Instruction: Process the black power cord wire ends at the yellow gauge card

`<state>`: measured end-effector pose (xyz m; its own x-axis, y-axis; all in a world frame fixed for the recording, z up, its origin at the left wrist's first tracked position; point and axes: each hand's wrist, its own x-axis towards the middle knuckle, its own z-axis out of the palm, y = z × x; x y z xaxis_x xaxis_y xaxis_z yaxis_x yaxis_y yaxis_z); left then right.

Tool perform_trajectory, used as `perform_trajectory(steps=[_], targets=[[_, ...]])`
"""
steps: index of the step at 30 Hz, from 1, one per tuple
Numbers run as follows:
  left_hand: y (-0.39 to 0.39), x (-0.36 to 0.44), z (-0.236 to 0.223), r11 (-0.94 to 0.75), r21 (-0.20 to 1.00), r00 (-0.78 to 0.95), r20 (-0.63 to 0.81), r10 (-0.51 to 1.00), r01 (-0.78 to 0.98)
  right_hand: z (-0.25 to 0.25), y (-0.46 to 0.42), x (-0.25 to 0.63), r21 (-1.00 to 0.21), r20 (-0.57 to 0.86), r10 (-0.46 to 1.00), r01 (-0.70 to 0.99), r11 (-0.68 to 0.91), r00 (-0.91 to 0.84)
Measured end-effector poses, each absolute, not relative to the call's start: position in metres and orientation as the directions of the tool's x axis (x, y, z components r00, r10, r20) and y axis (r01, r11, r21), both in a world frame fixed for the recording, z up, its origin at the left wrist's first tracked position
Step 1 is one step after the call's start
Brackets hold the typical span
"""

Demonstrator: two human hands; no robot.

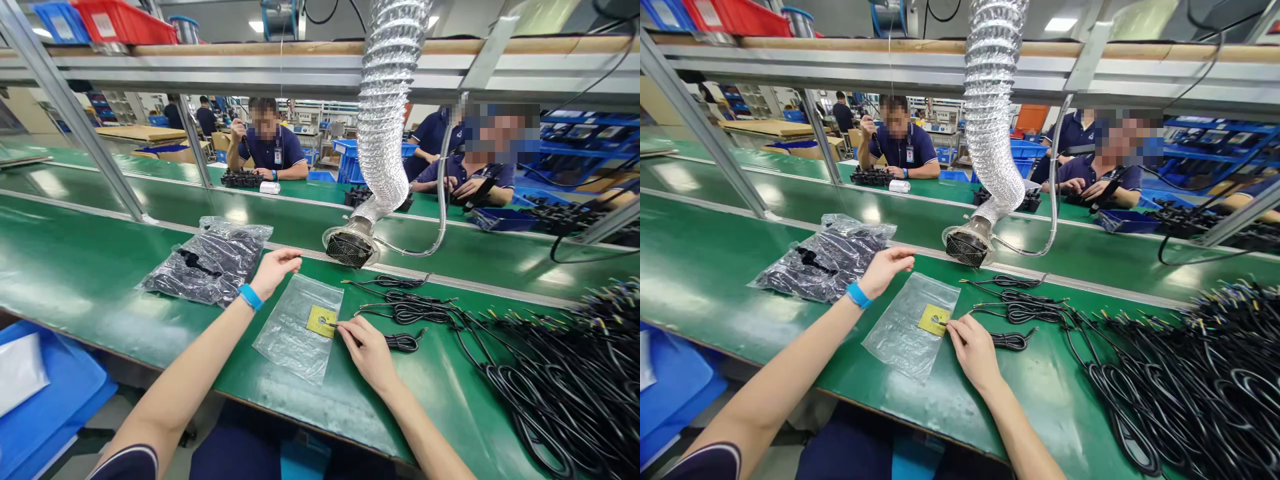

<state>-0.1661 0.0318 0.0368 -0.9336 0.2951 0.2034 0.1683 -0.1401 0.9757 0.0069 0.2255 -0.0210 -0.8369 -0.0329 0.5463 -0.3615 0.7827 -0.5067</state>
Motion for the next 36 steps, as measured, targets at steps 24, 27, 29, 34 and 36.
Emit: perform_trajectory(steps=[24,27,29,34,36], targets=[[0.07,-0.125,-0.011,-0.224,0.952,-0.724,0.004,0.689,-0.208,-0.005,0.22,-0.021,-0.749,0.475,0.279,-0.217,0.626,-0.835],[0.07,-0.123,-0.01,-0.197,0.962,-0.698,0.008,0.716,-0.191,-0.004,0.219,-0.019,-0.785,0.429,0.318,-0.175,0.594,-0.846],[0.07,-0.122,-0.01,-0.193,0.965,-0.69,0.017,0.724,-0.178,-0.004,0.22,-0.019,-0.802,0.398,0.34,-0.144,0.58,-0.852],[0.07,-0.121,-0.009,-0.212,0.965,-0.691,0.05,0.721,-0.152,-0.005,0.222,-0.02,-0.823,0.347,0.377,-0.087,0.561,-0.859],[0.07,-0.121,-0.008,-0.217,0.966,-0.693,0.06,0.718,-0.141,-0.006,0.222,-0.021,-0.825,0.34,0.384,-0.076,0.56,-0.859]])
